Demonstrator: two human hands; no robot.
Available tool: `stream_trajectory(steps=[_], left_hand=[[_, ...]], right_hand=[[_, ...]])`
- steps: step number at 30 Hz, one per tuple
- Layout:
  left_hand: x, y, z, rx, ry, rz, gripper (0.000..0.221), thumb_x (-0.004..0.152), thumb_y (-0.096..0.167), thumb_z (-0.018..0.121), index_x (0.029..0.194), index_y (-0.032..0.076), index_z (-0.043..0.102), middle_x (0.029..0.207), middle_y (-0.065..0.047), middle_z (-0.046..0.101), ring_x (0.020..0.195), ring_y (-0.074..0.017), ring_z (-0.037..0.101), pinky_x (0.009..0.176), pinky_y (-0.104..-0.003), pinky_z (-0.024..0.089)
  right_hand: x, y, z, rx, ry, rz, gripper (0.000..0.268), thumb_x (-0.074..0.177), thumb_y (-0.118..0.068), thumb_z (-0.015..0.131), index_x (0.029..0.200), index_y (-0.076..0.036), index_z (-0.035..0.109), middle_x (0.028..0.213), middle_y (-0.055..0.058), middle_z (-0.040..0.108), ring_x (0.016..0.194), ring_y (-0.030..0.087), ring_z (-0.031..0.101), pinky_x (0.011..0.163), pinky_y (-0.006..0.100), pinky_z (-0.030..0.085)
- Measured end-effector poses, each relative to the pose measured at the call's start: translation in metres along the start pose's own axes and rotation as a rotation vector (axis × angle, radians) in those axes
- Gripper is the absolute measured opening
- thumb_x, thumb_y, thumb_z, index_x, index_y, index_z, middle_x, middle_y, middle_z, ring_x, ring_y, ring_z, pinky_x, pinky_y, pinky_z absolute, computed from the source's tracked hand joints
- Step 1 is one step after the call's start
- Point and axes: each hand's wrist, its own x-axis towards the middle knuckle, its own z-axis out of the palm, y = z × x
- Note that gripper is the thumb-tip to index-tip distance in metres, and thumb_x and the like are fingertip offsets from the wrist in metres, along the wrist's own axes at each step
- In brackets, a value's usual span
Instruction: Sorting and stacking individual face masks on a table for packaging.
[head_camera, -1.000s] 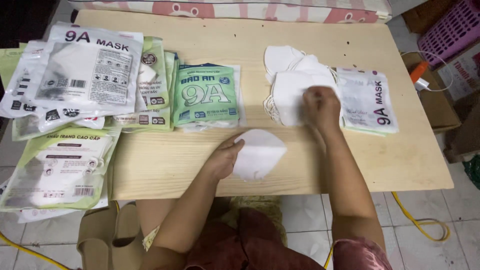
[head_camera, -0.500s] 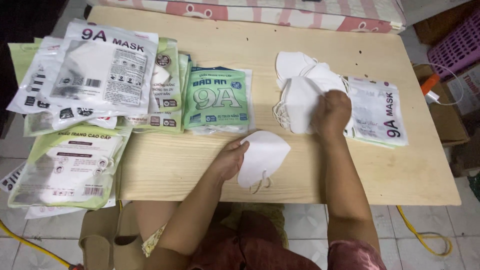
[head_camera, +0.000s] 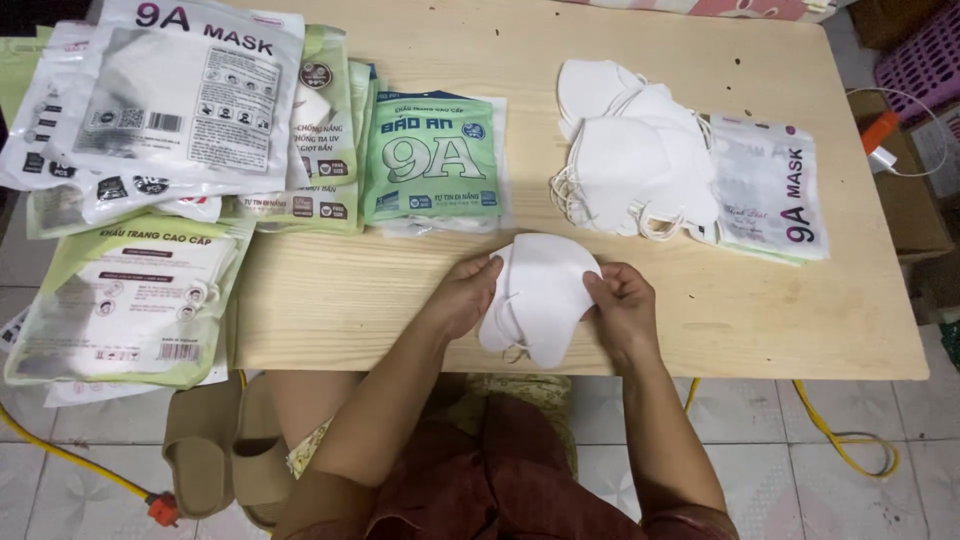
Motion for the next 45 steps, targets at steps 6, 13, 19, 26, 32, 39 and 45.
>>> stream_trajectory(steps=[6, 13, 19, 26, 32, 39, 45], left_hand=[[0.006, -0.022, -0.025, 0.106, 0.053, 0.024, 0.033, 0.107, 0.032, 0.058, 0.100, 0.003, 0.071, 0.076, -0.007, 0.070, 0.063, -0.0168, 0.069, 0.060, -0.028, 0.058], [0.000, -0.025, -0.017, 0.147, 0.093, 0.092, 0.026, 0.106, 0.024, 0.061, 0.100, 0.002, 0.073, 0.078, -0.005, 0.072, 0.066, -0.0122, 0.068, 0.062, -0.025, 0.057], [0.003, -0.037, -0.023, 0.172, 0.072, 0.060, 0.023, 0.107, 0.020, 0.059, 0.101, 0.004, 0.074, 0.082, -0.003, 0.073, 0.072, -0.0094, 0.070, 0.069, -0.023, 0.058], [-0.019, -0.014, 0.008, 0.178, 0.001, 0.007, 0.020, 0.102, 0.019, 0.067, 0.109, 0.002, 0.075, 0.092, -0.010, 0.075, 0.080, -0.0152, 0.072, 0.079, -0.031, 0.059], [0.000, -0.033, -0.020, 0.130, -0.007, -0.009, 0.025, 0.108, 0.018, 0.055, 0.113, 0.000, 0.071, 0.094, -0.012, 0.074, 0.081, -0.0176, 0.072, 0.080, -0.034, 0.060], [-0.012, -0.015, -0.002, 0.058, -0.024, -0.035, 0.029, 0.109, 0.025, 0.054, 0.106, 0.001, 0.070, 0.084, -0.009, 0.072, 0.074, -0.0168, 0.072, 0.072, -0.030, 0.059], [-0.005, -0.026, -0.014, 0.081, -0.067, -0.041, 0.034, 0.110, 0.029, 0.050, 0.105, 0.002, 0.070, 0.076, -0.007, 0.070, 0.069, -0.0165, 0.071, 0.067, -0.028, 0.058]], right_hand=[[-0.031, -0.045, 0.020, -0.179, 0.037, -0.162, 0.025, 0.096, -0.007, 0.071, 0.121, -0.005, 0.065, 0.076, 0.008, 0.070, 0.053, 0.014, 0.065, 0.041, 0.026, 0.057], [-0.048, -0.062, 0.022, -0.770, 0.002, -0.852, 0.009, 0.096, -0.008, 0.070, 0.103, -0.003, 0.072, 0.083, 0.018, 0.070, 0.071, 0.038, 0.068, 0.056, 0.041, 0.055], [-0.035, -0.067, 0.062, -0.567, -0.597, -0.646, 0.057, 0.080, -0.006, 0.081, 0.134, -0.003, 0.065, 0.100, 0.017, 0.074, 0.083, 0.033, 0.075, 0.073, 0.044, 0.062], [-0.004, -0.056, 0.058, -0.818, -0.507, -0.915, 0.025, 0.088, -0.016, 0.079, 0.112, -0.009, 0.077, 0.114, 0.016, 0.068, 0.115, 0.041, 0.063, 0.098, 0.048, 0.050], [0.008, -0.055, 0.044, -0.661, -0.500, -0.764, 0.007, 0.091, -0.012, 0.076, 0.097, -0.009, 0.078, 0.102, 0.013, 0.073, 0.101, 0.036, 0.070, 0.089, 0.045, 0.054], [0.017, -0.054, 0.038, -0.650, -0.574, -0.666, 0.010, 0.088, -0.005, 0.078, 0.098, -0.005, 0.075, 0.094, 0.016, 0.072, 0.093, 0.037, 0.072, 0.081, 0.046, 0.056], [0.016, -0.053, 0.046, -0.712, -0.548, -0.560, 0.008, 0.091, -0.005, 0.075, 0.099, -0.004, 0.074, 0.092, 0.018, 0.071, 0.080, 0.037, 0.069, 0.069, 0.045, 0.052]])
